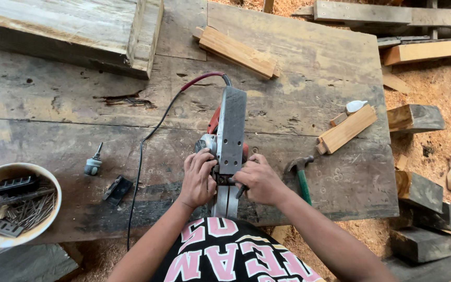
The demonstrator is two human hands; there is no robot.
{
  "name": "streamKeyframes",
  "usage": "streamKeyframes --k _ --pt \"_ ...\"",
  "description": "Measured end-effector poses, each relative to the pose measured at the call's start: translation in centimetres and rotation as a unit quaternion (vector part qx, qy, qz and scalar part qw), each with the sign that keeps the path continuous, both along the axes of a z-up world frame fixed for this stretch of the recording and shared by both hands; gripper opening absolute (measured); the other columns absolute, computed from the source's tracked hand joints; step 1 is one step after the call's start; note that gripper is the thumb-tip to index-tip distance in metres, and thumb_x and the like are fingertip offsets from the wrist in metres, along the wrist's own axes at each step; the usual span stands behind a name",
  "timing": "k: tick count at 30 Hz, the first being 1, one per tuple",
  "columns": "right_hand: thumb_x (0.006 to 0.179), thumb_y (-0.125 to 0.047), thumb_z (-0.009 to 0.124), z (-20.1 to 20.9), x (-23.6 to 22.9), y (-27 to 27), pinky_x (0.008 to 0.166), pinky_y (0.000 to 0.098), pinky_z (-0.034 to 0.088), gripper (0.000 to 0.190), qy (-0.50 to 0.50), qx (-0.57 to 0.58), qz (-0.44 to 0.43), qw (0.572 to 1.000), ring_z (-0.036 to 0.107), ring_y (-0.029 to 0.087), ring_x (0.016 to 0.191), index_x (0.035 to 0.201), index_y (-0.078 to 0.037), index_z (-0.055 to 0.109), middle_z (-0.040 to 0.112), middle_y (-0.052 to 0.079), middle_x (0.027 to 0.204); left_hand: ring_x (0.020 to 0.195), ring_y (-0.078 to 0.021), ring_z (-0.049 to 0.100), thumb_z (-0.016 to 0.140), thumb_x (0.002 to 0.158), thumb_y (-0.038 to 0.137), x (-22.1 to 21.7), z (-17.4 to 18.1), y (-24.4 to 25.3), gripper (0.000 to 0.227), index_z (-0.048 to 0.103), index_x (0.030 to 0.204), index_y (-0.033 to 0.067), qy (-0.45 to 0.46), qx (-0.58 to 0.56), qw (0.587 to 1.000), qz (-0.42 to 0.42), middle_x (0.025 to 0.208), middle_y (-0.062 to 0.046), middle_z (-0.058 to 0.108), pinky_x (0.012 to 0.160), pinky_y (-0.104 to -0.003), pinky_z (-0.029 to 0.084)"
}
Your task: The person repeatedly adjusts a handheld electric planer on a wooden workbench using a small metal tool, turning a knob or screw on the side of the tool. The person does not use the planer on any wood during the clip.
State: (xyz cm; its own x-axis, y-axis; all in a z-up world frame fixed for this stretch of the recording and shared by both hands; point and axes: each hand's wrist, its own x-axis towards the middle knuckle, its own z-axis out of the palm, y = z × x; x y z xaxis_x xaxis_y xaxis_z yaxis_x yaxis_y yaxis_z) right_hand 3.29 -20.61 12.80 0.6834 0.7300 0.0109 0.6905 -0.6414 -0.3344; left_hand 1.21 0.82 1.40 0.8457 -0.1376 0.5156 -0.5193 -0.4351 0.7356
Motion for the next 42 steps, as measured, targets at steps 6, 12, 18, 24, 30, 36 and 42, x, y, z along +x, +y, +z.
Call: streamKeyframes --k 6,12,18,24,30,36,42 --pt "0.074 -0.006 0.068 0.5 1.1 0.7 0.101 0.0454 0.036 0.014 -0.011 -0.040 0.067 0.997 0.064 0.021 0.091 0.084 -0.016 0.071 0.067 -0.001 0.077 0.137 -0.0370 0.049 0.055 0.077 0.015 -0.1 0.0 0.0 0.042 0.058 0.117 0.0023 -0.006 0.003 1.000 -0.001 0.127 -0.018 0.056 0.117 -0.055 0.028" --pt "0.077 -0.009 0.066 0.5 2.5 1.3 0.084 0.0398 0.045 0.006 0.002 -0.106 0.153 0.983 0.065 0.024 0.081 0.079 -0.014 0.064 0.066 0.002 0.074 0.137 -0.0369 0.049 0.055 0.079 0.015 0.1 0.0 0.1 0.041 0.059 0.117 0.0024 -0.006 0.010 1.000 -0.004 0.127 -0.017 0.056 0.118 -0.056 0.028" --pt "0.072 -0.019 0.068 -0.4 1.7 2.9 0.063 0.0426 0.049 0.011 0.058 -0.169 0.027 0.983 0.068 0.028 0.062 0.077 -0.012 0.061 0.067 0.007 0.064 0.137 -0.0355 0.050 0.055 0.080 0.016 0.1 0.0 0.1 0.040 0.059 0.116 0.0021 -0.009 0.012 1.000 0.002 0.126 -0.017 0.056 0.119 -0.055 0.027" --pt "0.065 -0.019 0.068 -0.9 0.1 2.9 0.065 0.0430 0.048 0.012 -0.001 -0.102 -0.030 0.994 0.067 0.030 0.060 0.072 -0.013 0.060 0.067 0.009 0.061 0.137 -0.0321 0.052 0.057 0.077 0.016 -0.2 0.0 -0.2 0.040 0.062 0.115 0.0030 0.006 0.012 1.000 0.021 0.126 -0.015 0.059 0.116 -0.052 0.026" --pt "0.065 -0.019 0.068 -1.1 -0.4 3.1 0.066 0.0434 0.046 0.013 -0.015 -0.092 -0.051 0.994 0.065 0.031 0.059 0.072 -0.013 0.059 0.066 0.010 0.061 0.137 -0.0321 0.052 0.057 0.077 0.015 -0.1 0.1 -0.2 0.041 0.061 0.116 0.0031 0.001 0.012 1.000 0.024 0.126 -0.015 0.059 0.115 -0.052 0.026" --pt "0.066 -0.020 0.070 -1.1 -0.9 3.5 0.066 0.0441 0.045 0.015 0.006 -0.104 -0.102 0.989 0.066 0.031 0.060 0.072 -0.013 0.059 0.067 0.009 0.062 0.136 -0.0317 0.053 0.057 0.077 0.016 -0.5 0.0 -0.2 0.040 0.061 0.114 0.0028 0.006 0.013 1.000 0.027 0.125 -0.015 0.060 0.110 -0.050 0.029" --pt "0.070 -0.013 0.070 0.7 0.5 2.5 0.074 0.0417 0.045 0.010 0.032 -0.091 -0.001 0.995 0.069 0.027 0.073 0.074 -0.015 0.061 0.067 0.005 0.067 0.135 -0.0338 0.053 0.058 0.077 0.015 -0.1 0.1 -0.2 0.040 0.062 0.114 0.0022 -0.006 -0.012 1.000 0.020 0.124 -0.015 0.060 0.109 -0.049 0.033"
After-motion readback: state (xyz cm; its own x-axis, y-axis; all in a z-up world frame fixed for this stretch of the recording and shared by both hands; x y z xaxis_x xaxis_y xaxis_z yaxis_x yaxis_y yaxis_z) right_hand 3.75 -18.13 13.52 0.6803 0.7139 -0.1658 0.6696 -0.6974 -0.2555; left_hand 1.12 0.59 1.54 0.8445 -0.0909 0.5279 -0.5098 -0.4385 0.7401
